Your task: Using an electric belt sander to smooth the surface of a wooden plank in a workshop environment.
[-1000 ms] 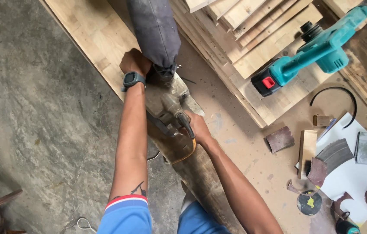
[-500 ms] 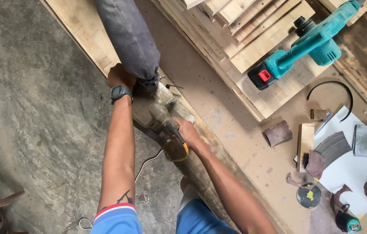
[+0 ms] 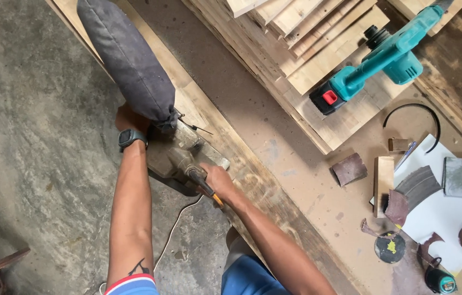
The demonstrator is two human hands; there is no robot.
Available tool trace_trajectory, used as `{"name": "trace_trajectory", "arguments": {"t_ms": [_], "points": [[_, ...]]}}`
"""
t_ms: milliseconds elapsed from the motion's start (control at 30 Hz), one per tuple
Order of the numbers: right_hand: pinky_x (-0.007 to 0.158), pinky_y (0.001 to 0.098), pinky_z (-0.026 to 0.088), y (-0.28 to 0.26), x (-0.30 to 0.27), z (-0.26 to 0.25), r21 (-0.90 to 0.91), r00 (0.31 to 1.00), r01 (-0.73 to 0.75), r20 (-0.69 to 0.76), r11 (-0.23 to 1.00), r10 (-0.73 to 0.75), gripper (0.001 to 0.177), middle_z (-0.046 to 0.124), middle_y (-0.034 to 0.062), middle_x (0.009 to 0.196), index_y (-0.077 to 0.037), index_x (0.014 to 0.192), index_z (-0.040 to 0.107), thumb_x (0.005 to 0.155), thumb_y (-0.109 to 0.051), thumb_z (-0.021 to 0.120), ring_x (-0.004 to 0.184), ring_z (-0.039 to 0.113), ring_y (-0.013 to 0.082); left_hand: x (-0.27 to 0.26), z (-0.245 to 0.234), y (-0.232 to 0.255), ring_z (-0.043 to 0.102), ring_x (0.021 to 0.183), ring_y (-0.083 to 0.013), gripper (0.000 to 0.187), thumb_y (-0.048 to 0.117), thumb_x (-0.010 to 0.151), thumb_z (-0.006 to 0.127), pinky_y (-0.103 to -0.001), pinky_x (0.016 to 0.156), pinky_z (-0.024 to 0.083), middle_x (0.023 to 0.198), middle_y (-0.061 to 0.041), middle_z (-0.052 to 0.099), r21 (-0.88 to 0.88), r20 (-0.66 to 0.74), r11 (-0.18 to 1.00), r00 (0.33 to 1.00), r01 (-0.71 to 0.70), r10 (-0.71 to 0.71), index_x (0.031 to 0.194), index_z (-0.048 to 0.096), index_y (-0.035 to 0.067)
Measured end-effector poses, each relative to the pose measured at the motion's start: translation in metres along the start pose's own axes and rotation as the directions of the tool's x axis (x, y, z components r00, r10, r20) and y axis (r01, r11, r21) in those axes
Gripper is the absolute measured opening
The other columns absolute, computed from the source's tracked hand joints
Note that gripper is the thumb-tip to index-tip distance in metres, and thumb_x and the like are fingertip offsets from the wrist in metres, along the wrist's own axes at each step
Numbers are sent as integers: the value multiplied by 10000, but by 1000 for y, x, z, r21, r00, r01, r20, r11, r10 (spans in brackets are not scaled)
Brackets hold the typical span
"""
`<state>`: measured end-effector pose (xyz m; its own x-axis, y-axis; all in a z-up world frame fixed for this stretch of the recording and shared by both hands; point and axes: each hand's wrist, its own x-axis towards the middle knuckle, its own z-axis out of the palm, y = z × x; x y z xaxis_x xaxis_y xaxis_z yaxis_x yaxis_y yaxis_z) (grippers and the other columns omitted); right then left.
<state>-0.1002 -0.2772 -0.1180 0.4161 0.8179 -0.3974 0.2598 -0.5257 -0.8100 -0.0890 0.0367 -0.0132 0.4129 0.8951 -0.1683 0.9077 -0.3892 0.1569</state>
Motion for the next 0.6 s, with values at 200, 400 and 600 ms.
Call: {"name": "trace_trajectory", "arguments": {"t_ms": [200,400,600], "points": [[883,574,567,-42,-7,-19,18,1000,-22,-14,1000,22,341,728,227,955,-175,1137,650,835,-334,632,981,695,484,20,5,-9,756,951,-388,230,244,976,646,-497,758,617,905,-171,785,21,-14,998,999,-52,52,1004,794,69],[929,592,541,-73,3,-61,53,999,-18,-26,998,20,403,716,290,1023,-131,1240,658,863,-230,558,1028,669,518,40,-6,10,762,947,-365,213,253,957,661,-471,751,620,916,-155,790,15,-64,1000,998,16,-15,999,799,96],[984,571,527,-50,30,-78,29,999,-2,-40,1000,3,472,731,261,1112,-120,1304,668,857,-254,594,1083,667,506,60,-3,35,765,949,-345,228,273,964,646,-458,729,624,923,-135,791,-44,-61,996,996,-75,72,973,794,100]]}}
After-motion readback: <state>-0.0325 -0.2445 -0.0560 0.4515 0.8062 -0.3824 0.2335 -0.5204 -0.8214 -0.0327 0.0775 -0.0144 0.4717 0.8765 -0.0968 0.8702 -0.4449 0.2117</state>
